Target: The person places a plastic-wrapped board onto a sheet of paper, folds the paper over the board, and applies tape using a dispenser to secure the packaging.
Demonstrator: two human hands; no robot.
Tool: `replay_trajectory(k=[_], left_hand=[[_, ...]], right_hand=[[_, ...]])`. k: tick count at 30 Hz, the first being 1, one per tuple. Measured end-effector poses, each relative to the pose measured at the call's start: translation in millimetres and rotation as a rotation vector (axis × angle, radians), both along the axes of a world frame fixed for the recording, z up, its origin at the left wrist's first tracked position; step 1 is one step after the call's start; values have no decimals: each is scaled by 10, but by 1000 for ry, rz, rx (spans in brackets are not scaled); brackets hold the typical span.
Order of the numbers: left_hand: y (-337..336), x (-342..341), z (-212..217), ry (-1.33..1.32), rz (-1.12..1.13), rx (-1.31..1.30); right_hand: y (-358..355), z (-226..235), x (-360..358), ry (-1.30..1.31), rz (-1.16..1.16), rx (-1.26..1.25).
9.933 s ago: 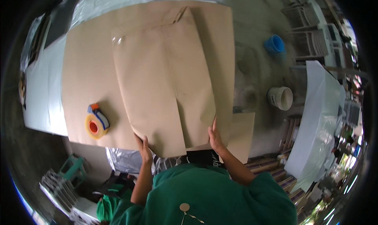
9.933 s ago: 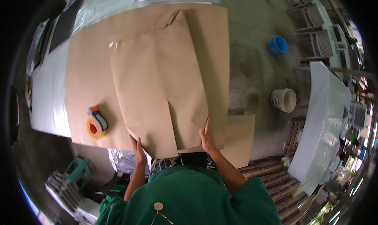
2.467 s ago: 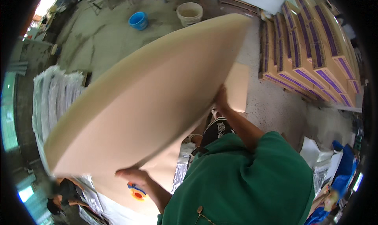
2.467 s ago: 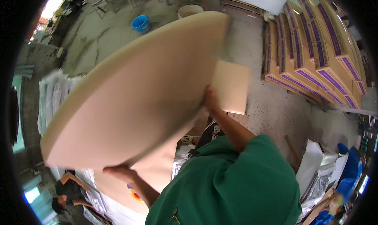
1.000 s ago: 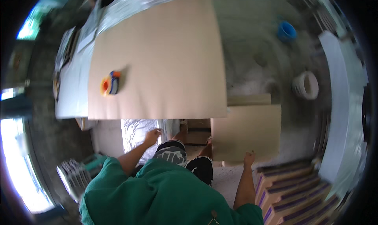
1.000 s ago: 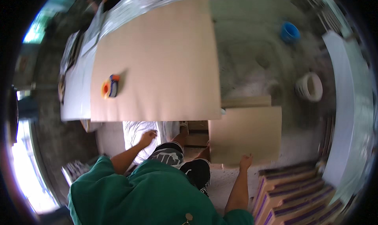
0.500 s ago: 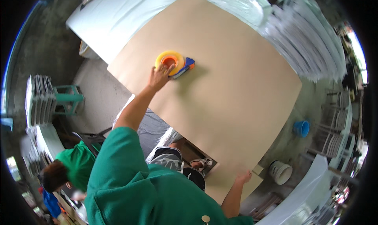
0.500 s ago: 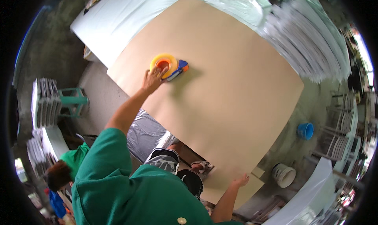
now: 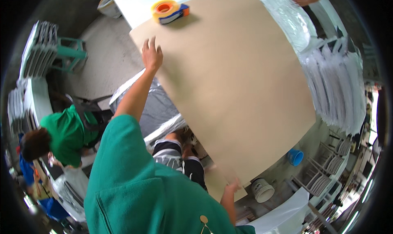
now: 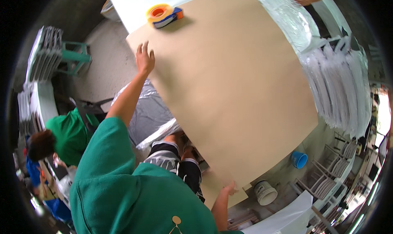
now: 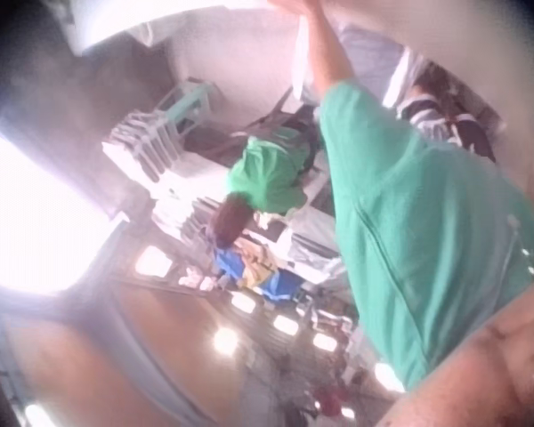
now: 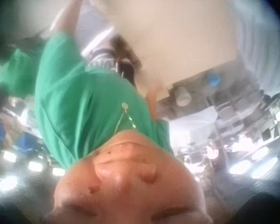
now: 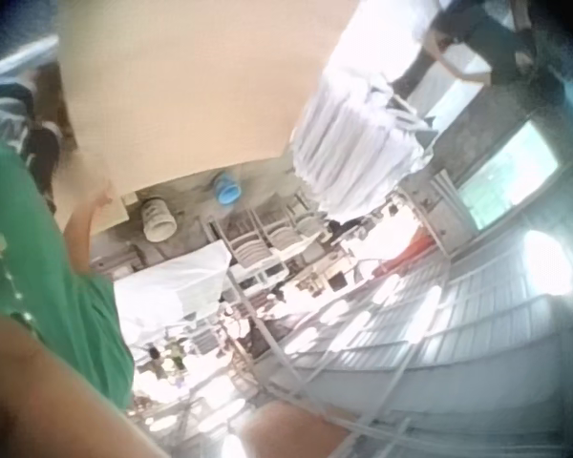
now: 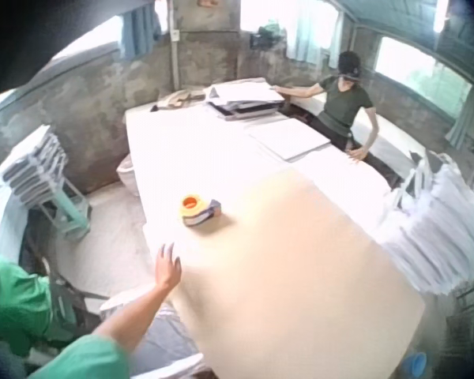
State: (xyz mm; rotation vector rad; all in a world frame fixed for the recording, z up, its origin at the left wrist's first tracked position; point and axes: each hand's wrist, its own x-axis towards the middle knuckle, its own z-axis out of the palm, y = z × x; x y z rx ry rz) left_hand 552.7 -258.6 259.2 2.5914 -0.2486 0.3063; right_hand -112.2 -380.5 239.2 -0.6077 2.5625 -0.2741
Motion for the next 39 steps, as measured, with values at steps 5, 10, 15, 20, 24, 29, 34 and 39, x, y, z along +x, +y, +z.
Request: replay_trajectory(k=[5, 10, 15, 20, 24, 29, 34, 39], left_hand=[[1868, -1999, -714, 552, 222, 33], [3207, -3573, -844, 1123, 550, 229], [3869, -3916, -1384, 1240, 526, 128], [4187, -3526, -2147, 1072, 584, -146], [4296, -3096, -2729, 947, 791, -320], [4315, -2754, -3136, 1034, 842, -855], [4424, -2684, -3316, 1131, 862, -1218], [4385, -2772, -3257, 888, 780, -749]], right_hand=[[546, -277, 344, -713, -55, 287], [833, 166, 1279, -1064, 536, 788], [925, -613, 1823, -980, 724, 820], [931, -1731, 2612, -936, 718, 728], [881, -2473, 3287, -863, 720, 603], [719, -3113, 3722, -838, 711, 511], [698, -3366, 3861, -906, 755, 480], [750, -3295, 3886, -1061, 674, 521]])
